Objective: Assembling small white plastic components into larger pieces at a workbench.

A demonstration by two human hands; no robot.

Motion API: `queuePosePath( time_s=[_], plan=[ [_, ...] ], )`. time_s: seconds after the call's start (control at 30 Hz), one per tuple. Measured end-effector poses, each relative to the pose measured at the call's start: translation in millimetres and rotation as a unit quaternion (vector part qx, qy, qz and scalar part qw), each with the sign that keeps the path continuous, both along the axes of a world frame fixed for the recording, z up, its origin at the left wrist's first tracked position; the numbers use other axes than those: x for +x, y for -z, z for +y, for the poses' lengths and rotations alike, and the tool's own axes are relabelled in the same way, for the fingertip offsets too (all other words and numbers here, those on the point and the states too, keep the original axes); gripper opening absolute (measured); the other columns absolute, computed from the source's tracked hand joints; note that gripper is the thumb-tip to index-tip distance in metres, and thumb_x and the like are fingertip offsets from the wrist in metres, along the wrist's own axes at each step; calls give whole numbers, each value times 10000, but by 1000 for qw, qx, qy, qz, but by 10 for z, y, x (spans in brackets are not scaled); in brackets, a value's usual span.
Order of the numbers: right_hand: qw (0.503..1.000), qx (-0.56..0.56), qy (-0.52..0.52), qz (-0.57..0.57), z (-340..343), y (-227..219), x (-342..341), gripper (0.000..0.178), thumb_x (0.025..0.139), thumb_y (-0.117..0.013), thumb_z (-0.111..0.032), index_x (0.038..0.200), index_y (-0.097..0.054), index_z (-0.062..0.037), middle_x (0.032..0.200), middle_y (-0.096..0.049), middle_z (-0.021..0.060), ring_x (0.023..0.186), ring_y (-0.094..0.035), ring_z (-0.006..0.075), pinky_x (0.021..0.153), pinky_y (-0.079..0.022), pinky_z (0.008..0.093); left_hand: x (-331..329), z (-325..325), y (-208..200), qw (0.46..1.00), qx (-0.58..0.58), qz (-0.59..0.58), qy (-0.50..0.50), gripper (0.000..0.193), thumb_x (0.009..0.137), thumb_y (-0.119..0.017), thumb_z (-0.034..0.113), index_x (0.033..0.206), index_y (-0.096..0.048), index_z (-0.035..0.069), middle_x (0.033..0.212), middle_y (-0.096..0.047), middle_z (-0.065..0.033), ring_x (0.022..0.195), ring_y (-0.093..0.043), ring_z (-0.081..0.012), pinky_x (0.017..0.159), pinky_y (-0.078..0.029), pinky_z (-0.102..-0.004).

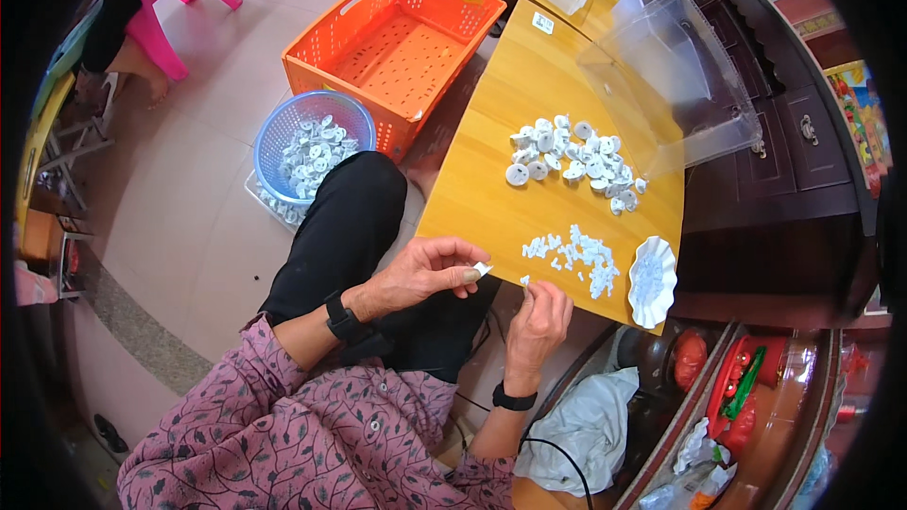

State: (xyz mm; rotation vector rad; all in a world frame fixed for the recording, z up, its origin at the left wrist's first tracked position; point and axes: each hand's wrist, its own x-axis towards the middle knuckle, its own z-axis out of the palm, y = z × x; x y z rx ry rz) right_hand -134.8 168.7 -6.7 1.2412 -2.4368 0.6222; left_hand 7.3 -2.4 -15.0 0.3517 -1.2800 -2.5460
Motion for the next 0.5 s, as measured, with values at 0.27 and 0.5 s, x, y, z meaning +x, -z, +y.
queuePosePath(
  time_s=[0.27, 0.5],
  plan=[
    [998, 40, 28, -40, -118, -129, -67, 101, 866, -625, -17, 899, -533, 5, 982, -562, 164, 965, -555, 358, 838, -448, 459, 5, -20, 17, 1000, 17, 14, 9, 276, 963, -658, 130, 1209, -646, 7, 991, -701, -68, 854, -673, -113, 781, -569, -249],
    [997, 27, -13, -65, -82, -230, 60, 113, 840, -650, 11, 946, -612, 7, 1037, -588, 161, 989, -569, 350, 866, -456, 445, 8, -56, 55, 1000, 27, 13, 2, 269, 965, -655, 130, 1205, -647, 9, 983, -704, -70, 846, -672, -113, 766, -566, -249]
  ],
)
